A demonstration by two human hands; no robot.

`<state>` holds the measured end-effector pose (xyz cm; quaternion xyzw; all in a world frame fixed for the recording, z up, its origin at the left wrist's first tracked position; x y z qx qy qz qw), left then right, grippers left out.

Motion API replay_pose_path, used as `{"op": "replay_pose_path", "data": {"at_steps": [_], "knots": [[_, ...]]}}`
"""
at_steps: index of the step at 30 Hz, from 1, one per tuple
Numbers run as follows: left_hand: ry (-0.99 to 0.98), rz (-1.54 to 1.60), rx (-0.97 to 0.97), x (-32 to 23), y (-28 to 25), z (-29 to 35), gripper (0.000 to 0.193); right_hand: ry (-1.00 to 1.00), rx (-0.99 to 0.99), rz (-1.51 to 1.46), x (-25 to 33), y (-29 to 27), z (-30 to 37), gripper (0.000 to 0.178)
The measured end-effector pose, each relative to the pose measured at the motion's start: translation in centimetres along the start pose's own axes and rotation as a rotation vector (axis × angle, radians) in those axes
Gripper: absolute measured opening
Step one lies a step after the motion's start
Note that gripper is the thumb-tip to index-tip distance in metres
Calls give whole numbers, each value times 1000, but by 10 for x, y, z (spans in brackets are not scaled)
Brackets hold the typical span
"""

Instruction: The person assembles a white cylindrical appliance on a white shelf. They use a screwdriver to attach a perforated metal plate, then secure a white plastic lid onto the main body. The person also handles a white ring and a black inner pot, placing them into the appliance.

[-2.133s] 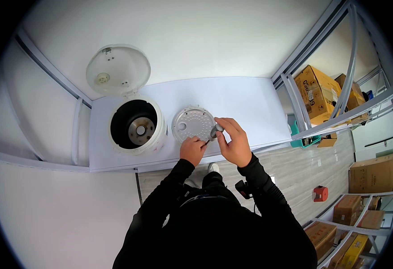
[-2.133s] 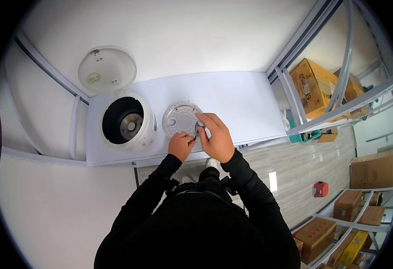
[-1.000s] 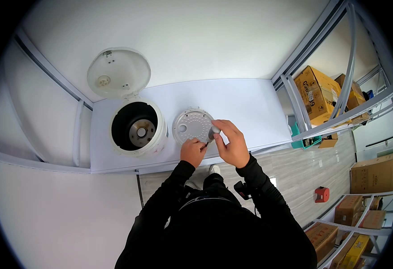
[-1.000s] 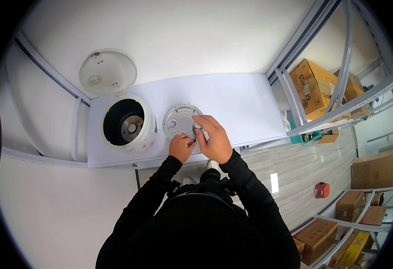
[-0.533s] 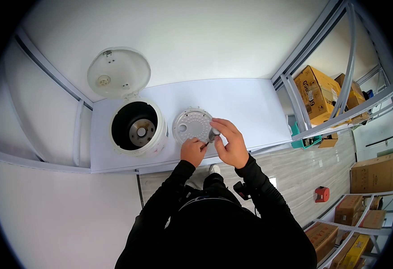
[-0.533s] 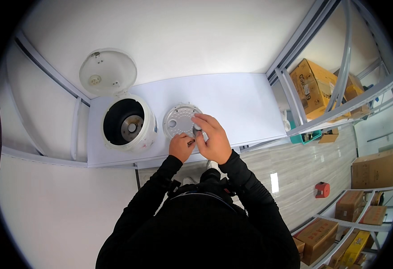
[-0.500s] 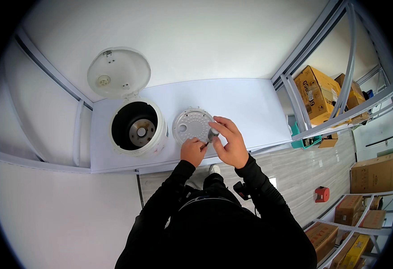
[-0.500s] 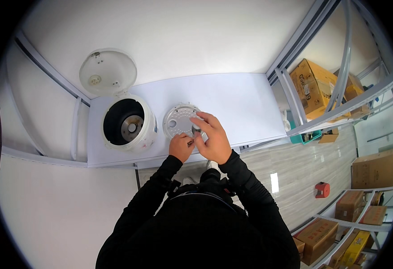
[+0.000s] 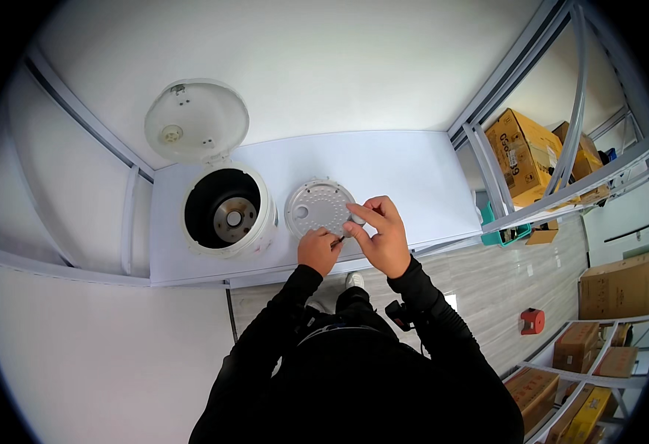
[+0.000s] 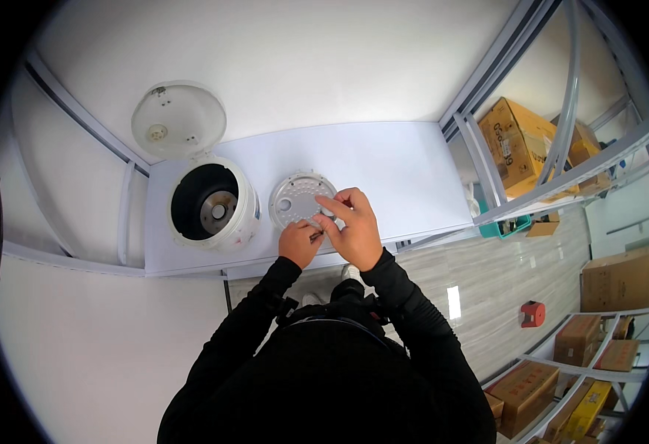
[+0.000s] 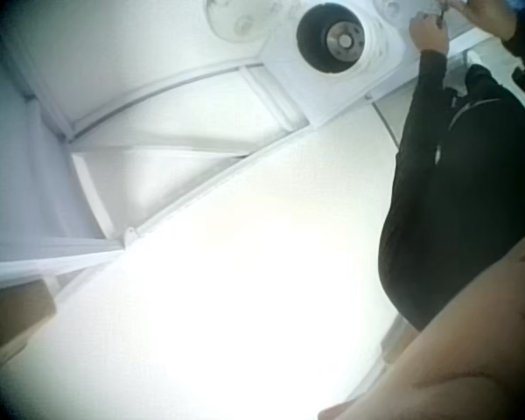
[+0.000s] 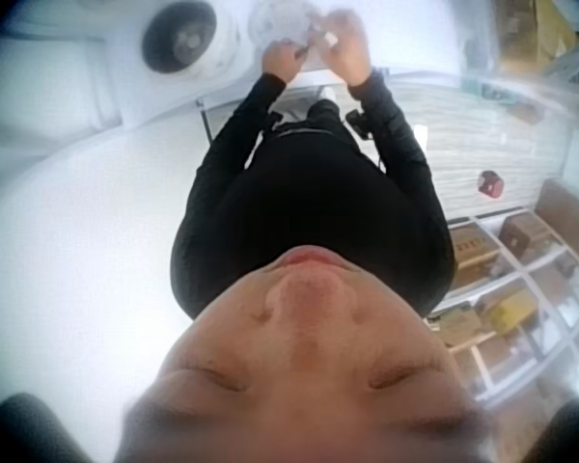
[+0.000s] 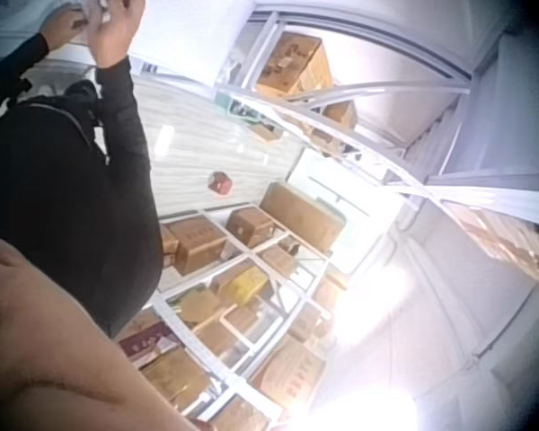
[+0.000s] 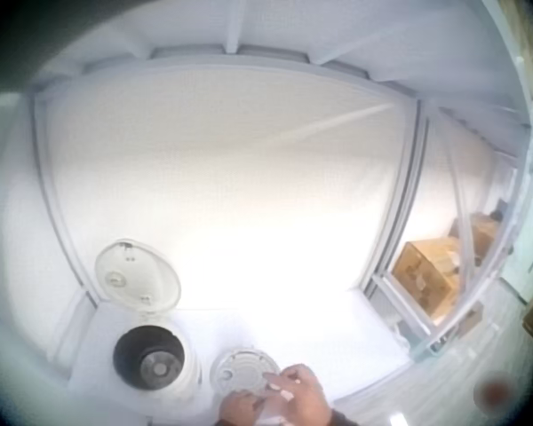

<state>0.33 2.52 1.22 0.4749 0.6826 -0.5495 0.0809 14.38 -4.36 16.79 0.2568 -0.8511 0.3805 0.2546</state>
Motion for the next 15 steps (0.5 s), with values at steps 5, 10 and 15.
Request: {"op": "replay_pose_path", "data": {"at_steps": [5,10,15], "knots": [[-16,-12,-1,-2,-1,0,11,-69,-101,-120,3,1,-3,48],[-7,-64,-12,-5,-1,0,10,-91,-56,16,15,-3,-7,48],[-5,-50,-35,-5,-1,0,10,-4,-76,-141,5,-1,-7,50]]}}
Point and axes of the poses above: each hand's wrist, its own z-axis away from the middle knuckle, its own y-axis out of the palm, x = y × z, the point moved 3 cm from there along -z, towards the middle knuckle, and after that the axes turned 11 degrees about -x, right-handed, at the moved point
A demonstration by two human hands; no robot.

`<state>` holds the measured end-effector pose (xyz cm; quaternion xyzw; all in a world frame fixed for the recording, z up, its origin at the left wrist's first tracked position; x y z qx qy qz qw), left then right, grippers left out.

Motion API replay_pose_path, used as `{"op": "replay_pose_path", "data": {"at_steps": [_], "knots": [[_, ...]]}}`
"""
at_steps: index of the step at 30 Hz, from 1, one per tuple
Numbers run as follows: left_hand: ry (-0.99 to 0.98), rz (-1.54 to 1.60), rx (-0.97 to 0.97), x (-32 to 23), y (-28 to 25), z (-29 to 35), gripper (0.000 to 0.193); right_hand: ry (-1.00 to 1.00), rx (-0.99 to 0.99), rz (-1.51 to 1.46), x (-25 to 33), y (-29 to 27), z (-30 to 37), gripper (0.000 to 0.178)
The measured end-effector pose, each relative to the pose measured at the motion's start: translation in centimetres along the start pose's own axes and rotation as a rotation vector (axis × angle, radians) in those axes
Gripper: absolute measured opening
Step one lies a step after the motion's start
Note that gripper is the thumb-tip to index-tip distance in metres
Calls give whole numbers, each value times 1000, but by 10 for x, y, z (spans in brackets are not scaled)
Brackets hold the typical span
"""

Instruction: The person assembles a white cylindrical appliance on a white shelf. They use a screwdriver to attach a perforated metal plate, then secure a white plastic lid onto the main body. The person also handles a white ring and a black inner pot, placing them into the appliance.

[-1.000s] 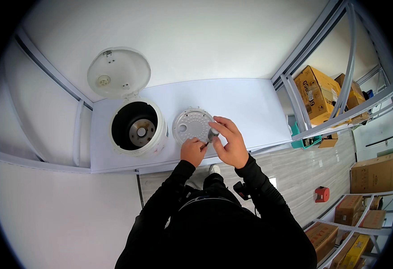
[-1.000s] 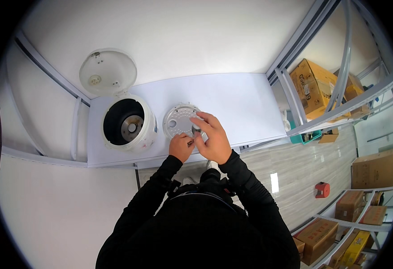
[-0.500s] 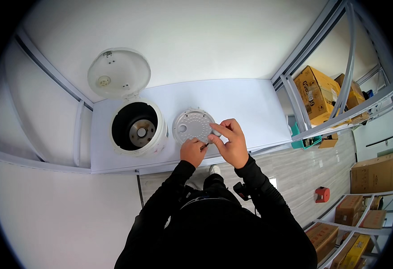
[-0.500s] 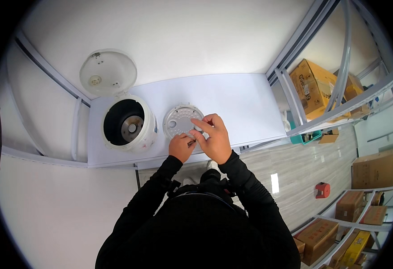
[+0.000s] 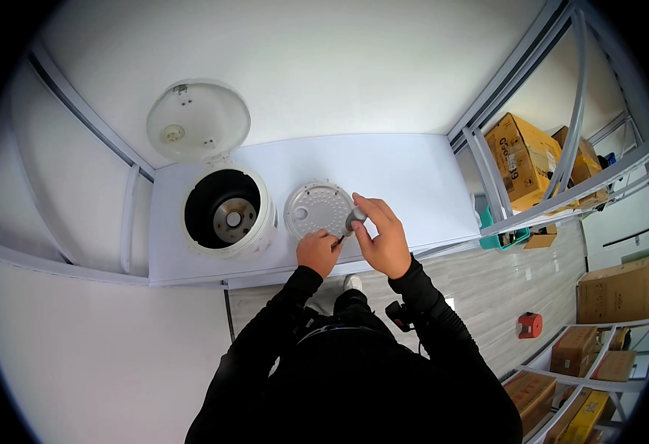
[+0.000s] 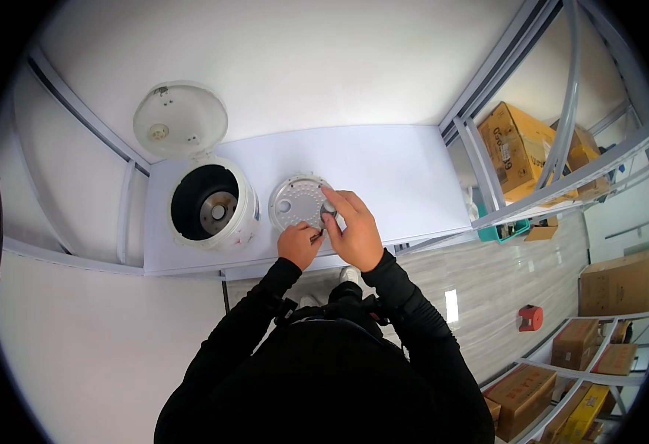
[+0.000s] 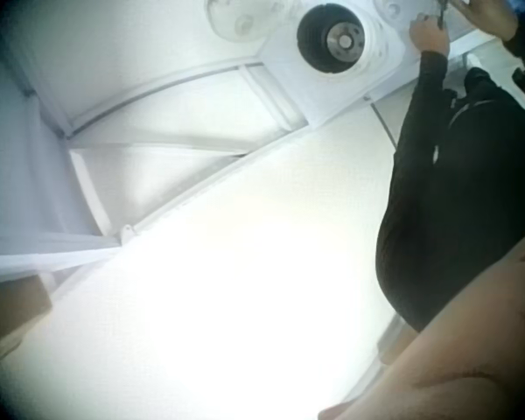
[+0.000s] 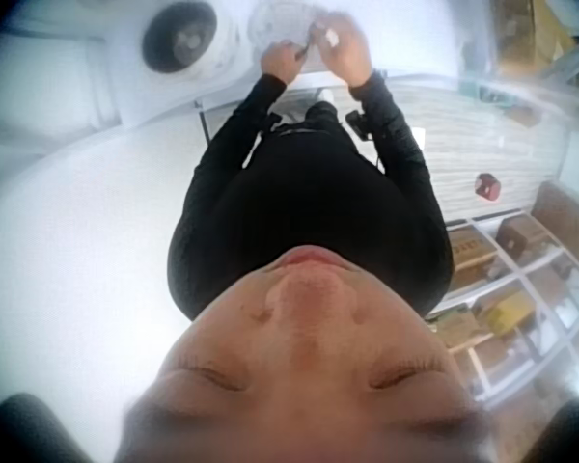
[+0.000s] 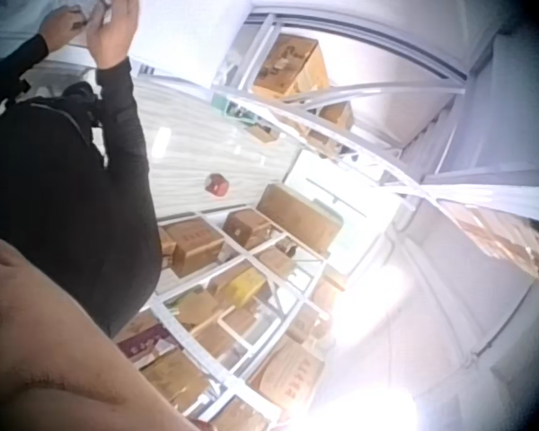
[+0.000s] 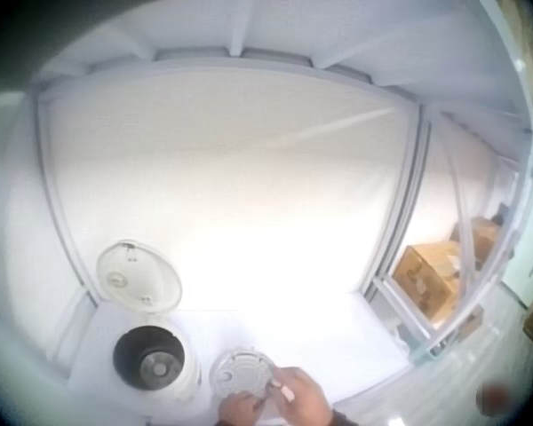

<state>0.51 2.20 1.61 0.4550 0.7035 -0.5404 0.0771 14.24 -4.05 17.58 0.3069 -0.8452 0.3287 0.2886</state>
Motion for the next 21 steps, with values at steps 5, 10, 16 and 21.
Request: {"op": "replay_pose_path", "data": {"at_steps": [5,10,16,21], "knots": [[-9,-4,-4,0,0,-1,11,-113,-8,121,6,1,-4,51],[-37,-14,63,-1,0,-4,12,9,53,111,-7,-1,-1,50],[-30,2,62,-1,-1,-5,12,19,2,55,-8,2,-4,46],[-47,18,75,-2,0,-6,12,26,-24,26,-6,-1,-9,42]]}}
Point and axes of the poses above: each hand's wrist, its own z-axis away from the middle knuckle, its own y-axis out of the palm, x = y × z, the point moved 3 cm from there along -z, towards the middle knuckle, and after that the axes turned 11 degrees about -x, right-handed, at the moved point
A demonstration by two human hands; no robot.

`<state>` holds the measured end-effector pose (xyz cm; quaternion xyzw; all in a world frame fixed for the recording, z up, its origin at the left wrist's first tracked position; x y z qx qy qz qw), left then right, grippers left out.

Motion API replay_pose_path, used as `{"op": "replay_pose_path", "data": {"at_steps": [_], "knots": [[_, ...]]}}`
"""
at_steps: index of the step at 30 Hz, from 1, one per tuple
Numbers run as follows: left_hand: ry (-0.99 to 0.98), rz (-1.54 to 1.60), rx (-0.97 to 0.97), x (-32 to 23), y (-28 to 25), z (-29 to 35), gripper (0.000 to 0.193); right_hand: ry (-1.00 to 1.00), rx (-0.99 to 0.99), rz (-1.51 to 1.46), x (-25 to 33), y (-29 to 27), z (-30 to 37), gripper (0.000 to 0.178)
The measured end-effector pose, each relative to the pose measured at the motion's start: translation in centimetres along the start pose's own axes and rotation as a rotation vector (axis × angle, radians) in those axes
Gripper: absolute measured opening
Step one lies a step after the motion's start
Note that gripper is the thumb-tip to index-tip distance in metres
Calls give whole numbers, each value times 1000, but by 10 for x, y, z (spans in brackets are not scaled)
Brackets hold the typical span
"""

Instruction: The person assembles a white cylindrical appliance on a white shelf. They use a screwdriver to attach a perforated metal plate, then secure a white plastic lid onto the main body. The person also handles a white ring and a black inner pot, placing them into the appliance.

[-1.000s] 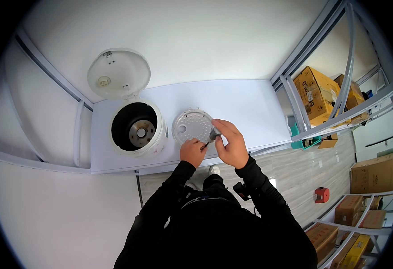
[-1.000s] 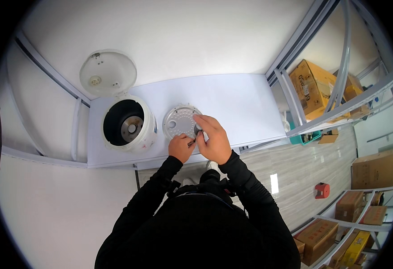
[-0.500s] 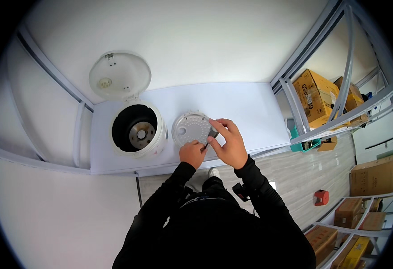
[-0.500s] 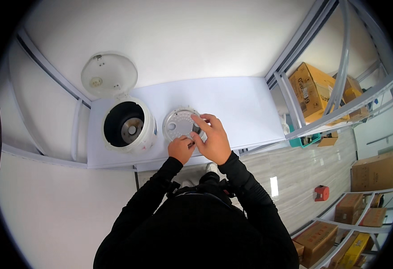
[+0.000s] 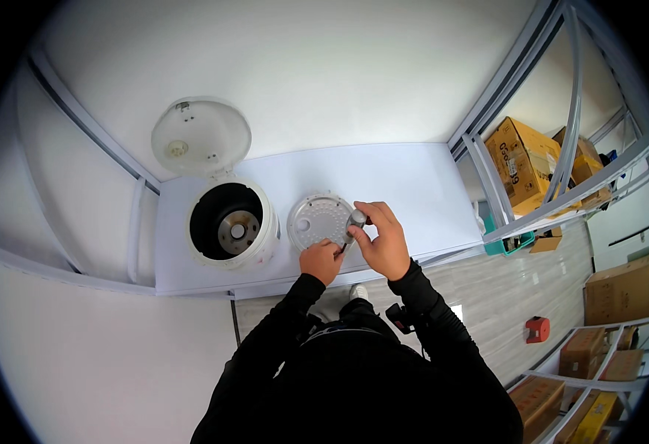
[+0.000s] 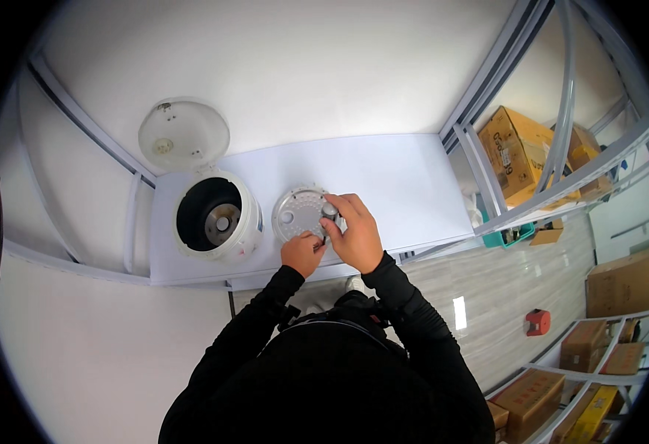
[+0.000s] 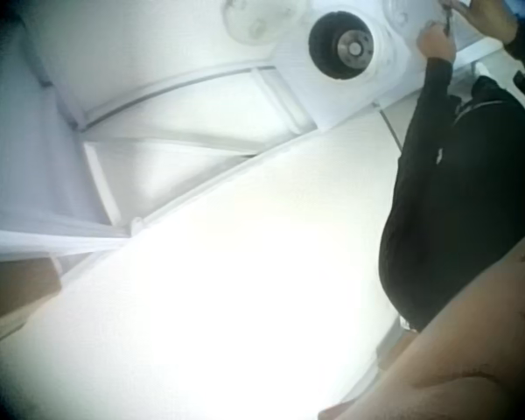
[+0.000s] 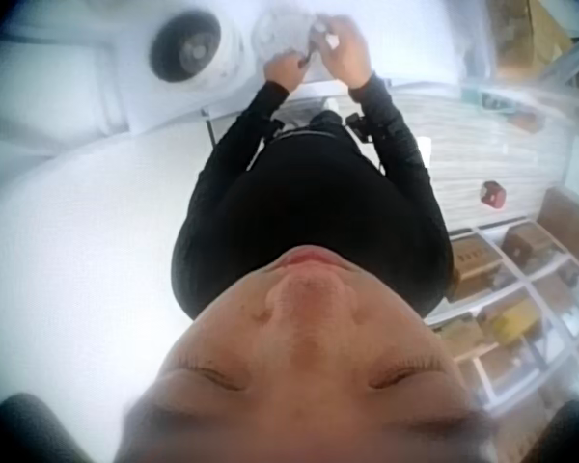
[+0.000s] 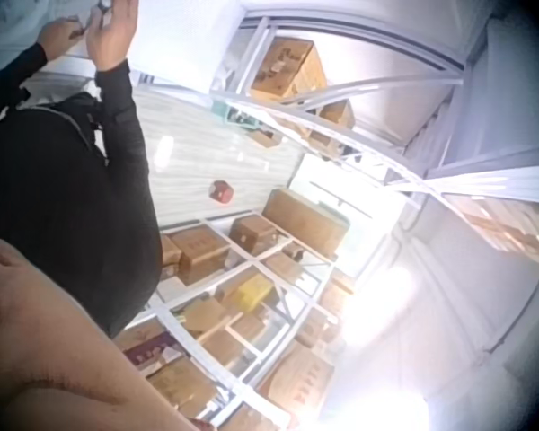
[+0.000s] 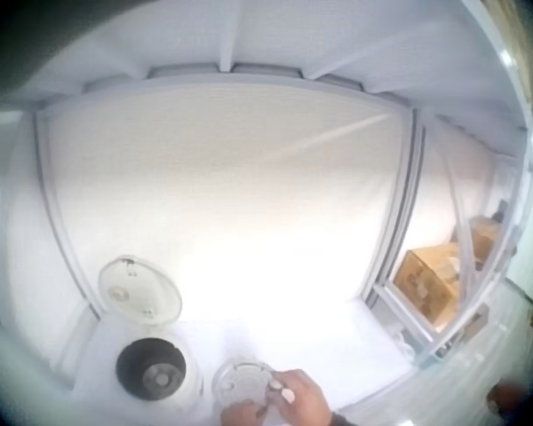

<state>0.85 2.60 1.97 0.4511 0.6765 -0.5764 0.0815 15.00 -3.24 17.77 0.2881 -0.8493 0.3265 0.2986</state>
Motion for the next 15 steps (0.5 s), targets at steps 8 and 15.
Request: {"op": "replay_pose_path", "data": {"at_steps": [8,15], "knots": [[53,-112,-5,0,7,1,8,-35,-61,-7,-3,-10,-8,46],[101,-155,11,2,11,6,9,-63,-133,-5,-4,-22,-13,46]]}}
Point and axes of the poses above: each hand's wrist, its own z-axis away from the middle knuckle, its own y-axis out of the palm, x = y × z, the point moved 3 cm from there along -z, towards the middle knuckle, and after that the axes turned 11 degrees about -x, right-handed, at the moved point
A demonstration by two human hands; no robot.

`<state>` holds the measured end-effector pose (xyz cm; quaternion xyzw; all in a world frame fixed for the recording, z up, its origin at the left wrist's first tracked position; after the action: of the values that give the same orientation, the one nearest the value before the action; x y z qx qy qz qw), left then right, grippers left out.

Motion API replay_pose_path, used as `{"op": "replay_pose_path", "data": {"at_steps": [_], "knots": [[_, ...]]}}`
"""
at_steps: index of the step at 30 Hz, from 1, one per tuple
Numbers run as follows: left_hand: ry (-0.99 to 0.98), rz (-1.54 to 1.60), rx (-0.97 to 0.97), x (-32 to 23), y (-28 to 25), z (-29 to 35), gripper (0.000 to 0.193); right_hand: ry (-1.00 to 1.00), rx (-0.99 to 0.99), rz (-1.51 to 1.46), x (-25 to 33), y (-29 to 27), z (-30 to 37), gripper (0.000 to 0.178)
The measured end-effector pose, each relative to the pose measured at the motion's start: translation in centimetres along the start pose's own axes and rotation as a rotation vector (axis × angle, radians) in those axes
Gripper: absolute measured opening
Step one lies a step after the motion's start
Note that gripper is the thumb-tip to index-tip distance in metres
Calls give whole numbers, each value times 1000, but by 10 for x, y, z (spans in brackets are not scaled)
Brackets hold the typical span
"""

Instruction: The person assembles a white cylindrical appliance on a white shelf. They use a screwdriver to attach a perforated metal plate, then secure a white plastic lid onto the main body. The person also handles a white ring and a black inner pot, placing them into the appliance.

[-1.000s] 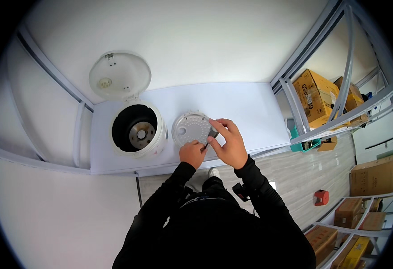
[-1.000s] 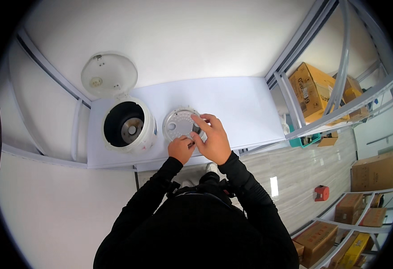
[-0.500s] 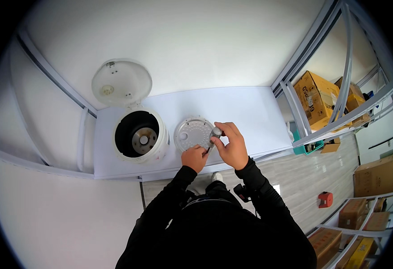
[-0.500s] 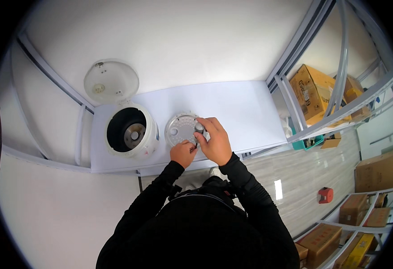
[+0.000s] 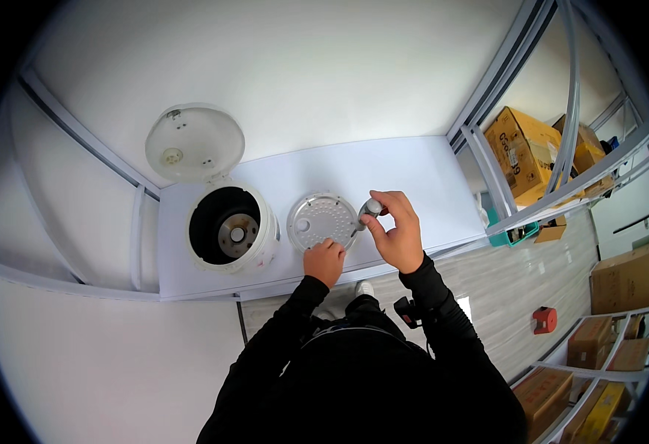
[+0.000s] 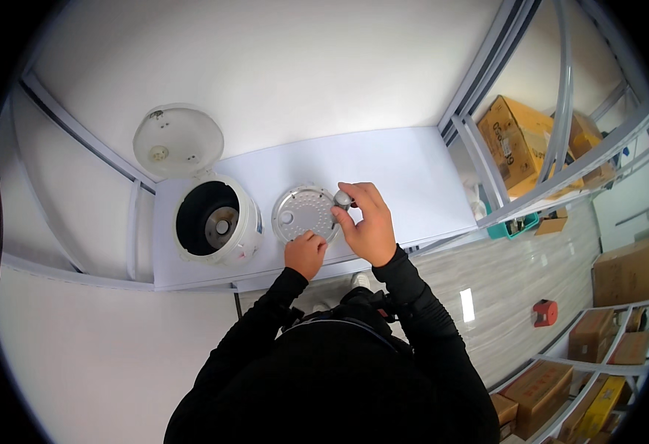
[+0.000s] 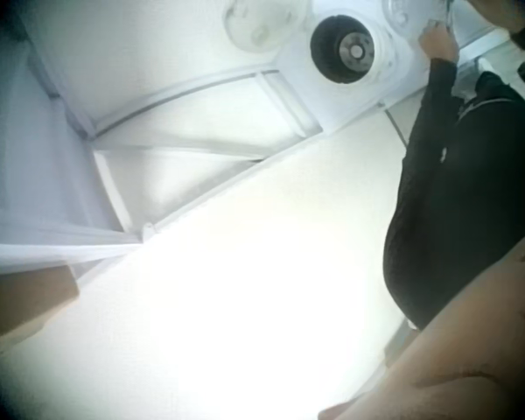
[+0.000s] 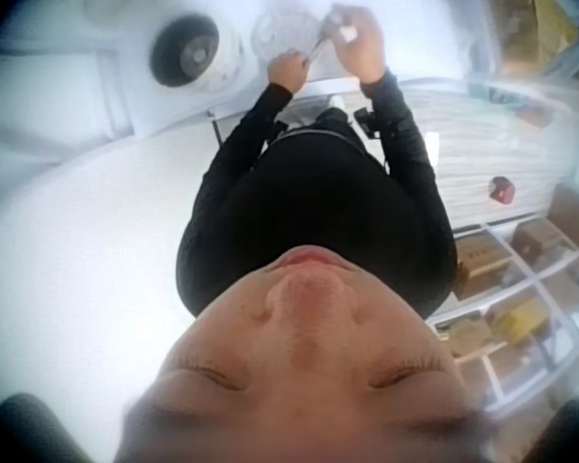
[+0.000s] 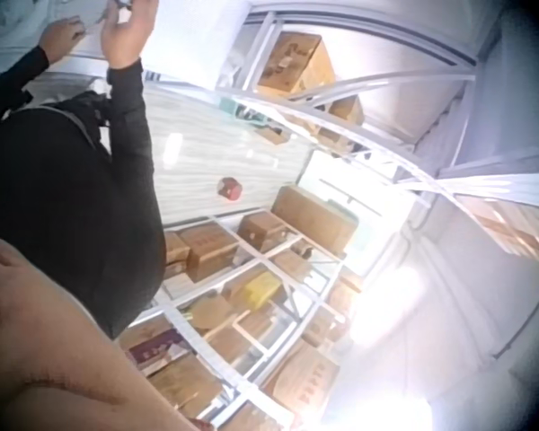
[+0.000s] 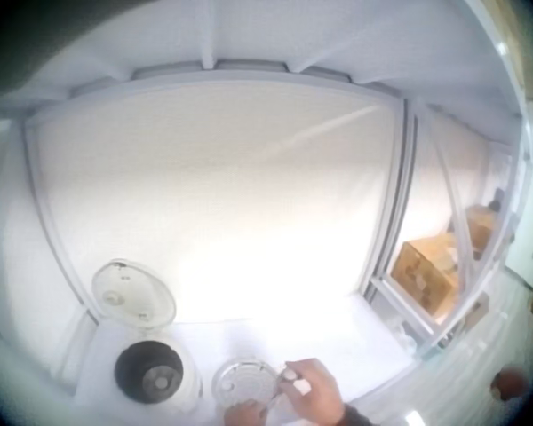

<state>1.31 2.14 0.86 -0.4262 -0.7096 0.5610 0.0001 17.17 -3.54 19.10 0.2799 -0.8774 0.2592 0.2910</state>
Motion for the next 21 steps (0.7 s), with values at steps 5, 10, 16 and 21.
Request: {"op": "replay_pose_path", "data": {"at_steps": [5,10,16,21], "knots": [[26,-36,-34,-4,-1,0,13,-12,-36,-1,0,-5,-1,46],[-78,100,-66,12,7,-5,13,6,-62,-82,-6,-4,0,44],[-94,217,-69,18,1,-15,11,4,9,-88,-14,-6,2,43],[-70,207,-67,19,-1,-18,12,65,136,-114,-13,-4,-1,44]]}}
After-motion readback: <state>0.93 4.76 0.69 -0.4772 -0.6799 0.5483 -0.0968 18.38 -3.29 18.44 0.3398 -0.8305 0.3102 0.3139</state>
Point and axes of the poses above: each hand's wrist, its own z-axis away from the middle knuckle, its own y-axis out of the palm, x = y × z, the point moved 3 cm from there along -z, towards the middle knuckle, and after that the axes turned 11 degrees about -x, right-handed, at the moved point
